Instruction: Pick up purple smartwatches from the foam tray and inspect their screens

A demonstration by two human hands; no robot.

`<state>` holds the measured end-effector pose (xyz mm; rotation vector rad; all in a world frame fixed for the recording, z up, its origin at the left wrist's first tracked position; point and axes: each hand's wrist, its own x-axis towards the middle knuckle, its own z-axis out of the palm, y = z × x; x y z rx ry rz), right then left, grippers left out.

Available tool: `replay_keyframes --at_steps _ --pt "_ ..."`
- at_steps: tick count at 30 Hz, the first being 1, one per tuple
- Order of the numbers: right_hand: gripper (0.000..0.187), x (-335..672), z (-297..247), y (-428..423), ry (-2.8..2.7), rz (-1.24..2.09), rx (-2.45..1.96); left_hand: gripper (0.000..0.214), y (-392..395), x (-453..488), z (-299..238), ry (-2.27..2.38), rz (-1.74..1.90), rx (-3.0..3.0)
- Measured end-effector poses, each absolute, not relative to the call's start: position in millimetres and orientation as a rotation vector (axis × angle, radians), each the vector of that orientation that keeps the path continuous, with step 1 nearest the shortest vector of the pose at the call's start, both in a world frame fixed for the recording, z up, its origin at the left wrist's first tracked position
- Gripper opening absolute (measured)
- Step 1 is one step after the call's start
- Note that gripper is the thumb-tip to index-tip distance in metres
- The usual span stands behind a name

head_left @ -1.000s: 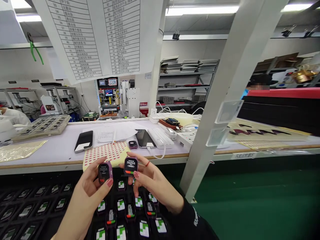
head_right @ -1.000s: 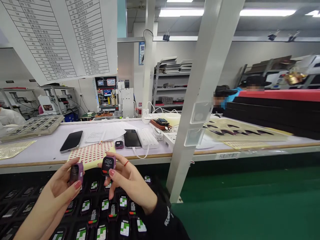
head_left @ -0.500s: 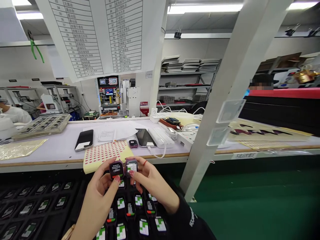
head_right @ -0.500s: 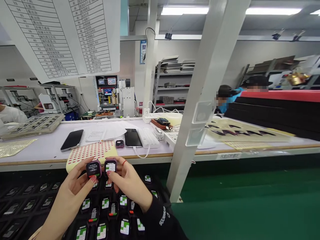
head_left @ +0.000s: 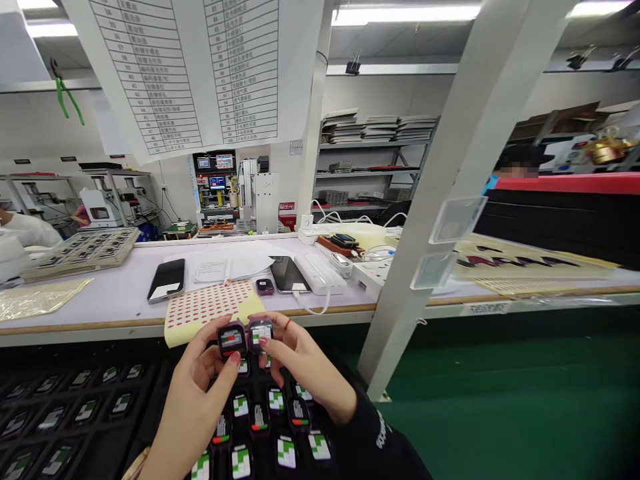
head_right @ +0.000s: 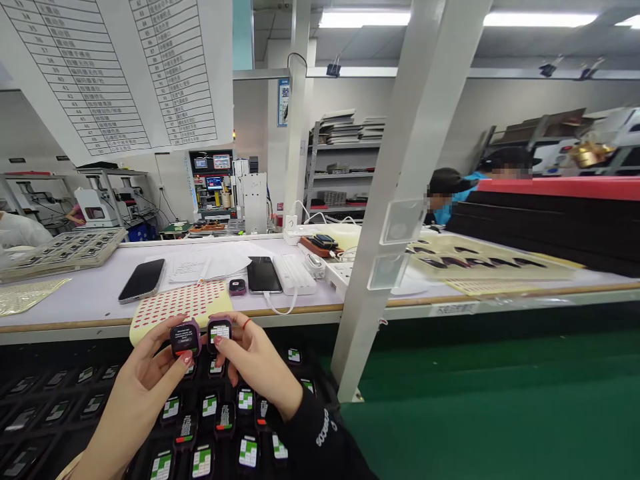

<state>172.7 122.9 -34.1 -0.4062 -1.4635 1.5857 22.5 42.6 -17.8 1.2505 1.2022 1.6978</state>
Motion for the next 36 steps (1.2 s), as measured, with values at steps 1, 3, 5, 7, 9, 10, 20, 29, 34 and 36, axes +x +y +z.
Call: replay_keyframes --at_steps 1,3,5,7,9,10,20,29,34,36 --pt "0.044 172 -34 123 -1.465 1.585 -0.399 0.047 42 23 -17 1.199 1.695 1.239" --pt "0.043 171 -35 123 -1.465 1.583 -0.393 0.047 40 23 -15 1.190 1.696 1.220" --pt "0.043 171 -36 123 -1.465 1.580 -0.394 0.045 41 23 -15 1.193 1.700 1.205" --pt "0.044 170 -36 123 -1.469 1.573 -0.397 0.044 42 21 -15 1.211 1.689 1.209" --pt "0.046 170 -37 124 -1.477 1.561 -0.404 0.041 43 20 -15 1.236 1.683 1.219" --pt "0.046 171 -38 124 -1.480 1.555 -0.409 0.040 43 20 -15 1.244 1.687 1.221" --pt "0.049 171 -40 125 -1.508 1.529 -0.434 0.042 39 25 -10 1.179 1.727 1.158" --pt "0.049 174 -36 122 -1.522 1.505 -0.472 0.041 41 22 -11 1.202 1.739 1.178" --pt "0.051 176 -30 121 -1.495 1.542 -0.415 0.043 40 21 -12 1.213 1.732 1.204" --pt "0.049 177 -30 121 -1.494 1.546 -0.398 0.044 42 21 -14 1.210 1.728 1.241"
